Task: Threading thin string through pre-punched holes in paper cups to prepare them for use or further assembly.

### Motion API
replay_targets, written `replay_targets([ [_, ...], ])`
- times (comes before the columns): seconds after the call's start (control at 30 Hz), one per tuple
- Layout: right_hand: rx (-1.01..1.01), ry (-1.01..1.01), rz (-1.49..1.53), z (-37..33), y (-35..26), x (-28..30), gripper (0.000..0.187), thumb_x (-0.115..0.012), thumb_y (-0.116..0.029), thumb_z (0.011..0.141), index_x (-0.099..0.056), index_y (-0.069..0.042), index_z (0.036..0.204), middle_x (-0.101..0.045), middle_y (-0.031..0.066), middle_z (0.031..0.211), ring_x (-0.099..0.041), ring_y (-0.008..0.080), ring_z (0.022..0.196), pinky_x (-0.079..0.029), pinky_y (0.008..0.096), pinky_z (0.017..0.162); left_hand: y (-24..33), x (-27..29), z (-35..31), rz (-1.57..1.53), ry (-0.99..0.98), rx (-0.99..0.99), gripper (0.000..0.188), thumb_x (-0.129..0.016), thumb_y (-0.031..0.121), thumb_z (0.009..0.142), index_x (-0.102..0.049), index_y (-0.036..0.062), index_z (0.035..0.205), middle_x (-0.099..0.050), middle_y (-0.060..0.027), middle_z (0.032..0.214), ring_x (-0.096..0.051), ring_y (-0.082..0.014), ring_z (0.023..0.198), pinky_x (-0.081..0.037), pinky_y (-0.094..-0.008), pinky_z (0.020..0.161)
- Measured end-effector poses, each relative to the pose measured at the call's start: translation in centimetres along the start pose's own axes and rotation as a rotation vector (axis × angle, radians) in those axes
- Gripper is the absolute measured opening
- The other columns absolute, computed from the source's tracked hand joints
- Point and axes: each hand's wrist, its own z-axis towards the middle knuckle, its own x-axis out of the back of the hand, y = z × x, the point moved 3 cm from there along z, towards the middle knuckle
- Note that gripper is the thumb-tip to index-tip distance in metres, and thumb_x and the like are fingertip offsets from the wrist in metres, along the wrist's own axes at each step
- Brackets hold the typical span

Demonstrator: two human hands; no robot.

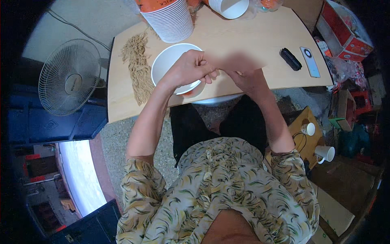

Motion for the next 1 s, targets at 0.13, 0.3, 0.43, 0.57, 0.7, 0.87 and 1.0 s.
replay_targets([
  [0.13, 0.022, -0.003, -0.004, -0.1, 0.5, -0.3, 0.013, -0.07, -0.008, 0.083, -0.067, -0.002, 0.095, -0.057, 0.0105, 0.082, -0.062, 0.0279, 0.072, -0.052, 0.0372, 0.062, -0.4, 0.5, 0.2, 0.014, -0.032, -0.038, 0.023, -0.06, 0.02, 0.098, -0.068, -0.0004, 0.096, -0.071, -0.0045, 0.081, -0.065, -0.0086, 0.067, -0.053, -0.0221, 0.062],
  [0.3, -0.063, 0.026, 0.057, -0.3, 0.8, -0.4, 0.01, -0.07, -0.006, 0.083, -0.065, -0.002, 0.091, -0.058, 0.0107, 0.083, -0.062, 0.0284, 0.072, -0.051, 0.037, 0.063, -0.5, 0.4, -0.2, -0.011, -0.032, -0.009, 0.025, -0.057, 0.021, 0.1, -0.068, -0.001, 0.1, -0.071, -0.005, 0.085, -0.065, -0.009, 0.068, -0.053, -0.0224, 0.063],
  [0.43, -0.07, 0.07, 0.071, -0.5, 0.6, -0.8, 0.01, -0.068, -0.004, 0.084, -0.063, -0.002, 0.093, -0.058, 0.0109, 0.085, -0.062, 0.0286, 0.072, -0.051, 0.0366, 0.063, -0.2, 0.5, -0.3, 0.052, -0.039, -0.043, 0.026, -0.055, 0.02, 0.101, -0.067, -0.0027, 0.104, -0.071, -0.0056, 0.087, -0.065, -0.0089, 0.069, -0.054, -0.0228, 0.063],
  [0.57, -0.01, 0.108, 0.066, -0.8, 0.4, -1.1, 0.012, -0.067, -0.003, 0.084, -0.061, -0.002, 0.094, -0.057, 0.0113, 0.086, -0.062, 0.029, 0.073, -0.051, 0.037, 0.063, 0.0, 0.6, -0.4, 0.046, -0.06, -0.061, 0.026, -0.054, 0.019, 0.102, -0.067, -0.0032, 0.104, -0.07, -0.0058, 0.087, -0.066, -0.0089, 0.07, -0.054, -0.0227, 0.062],
  [0.7, 0.02, 0.17, 0.048, -0.8, 0.2, -1.0, 0.012, -0.067, -0.001, 0.084, -0.06, -0.002, 0.093, -0.056, 0.0116, 0.085, -0.062, 0.0297, 0.073, -0.052, 0.0378, 0.063, -0.5, 1.1, -0.6, 0.092, -0.098, -0.082, 0.028, -0.05, 0.022, 0.104, -0.066, 0.0003, 0.11, -0.07, -0.0021, 0.092, -0.061, -0.0024, 0.072, -0.049, -0.0185, 0.063],
  [0.87, 0.046, 0.179, 0.017, -0.8, 0.3, -0.8, 0.014, -0.068, -0.002, 0.083, -0.062, -0.003, 0.096, -0.059, 0.0109, 0.089, -0.065, 0.0287, 0.074, -0.054, 0.0373, 0.062, 1.2, 1.0, -0.6, 0.192, -0.16, -0.027, 0.032, -0.046, 0.028, 0.105, -0.063, 0.0017, 0.11, -0.07, -0.0042, 0.094, -0.067, -0.0096, 0.07, -0.053, -0.0249, 0.065],
  [1.0, 0.174, 0.197, -0.018, -0.2, 0.4, -1.1, 0.016, -0.069, -0.003, 0.083, -0.066, -0.005, 0.099, -0.062, 0.0097, 0.092, -0.067, 0.0257, 0.074, -0.056, 0.0356, 0.062, 0.7, 1.4, -0.4, 0.163, -0.244, -0.089, 0.033, -0.044, 0.03, 0.106, -0.062, 0.0028, 0.11, -0.069, -0.0037, 0.091, -0.065, -0.0087, 0.069, -0.052, -0.0246, 0.065],
])
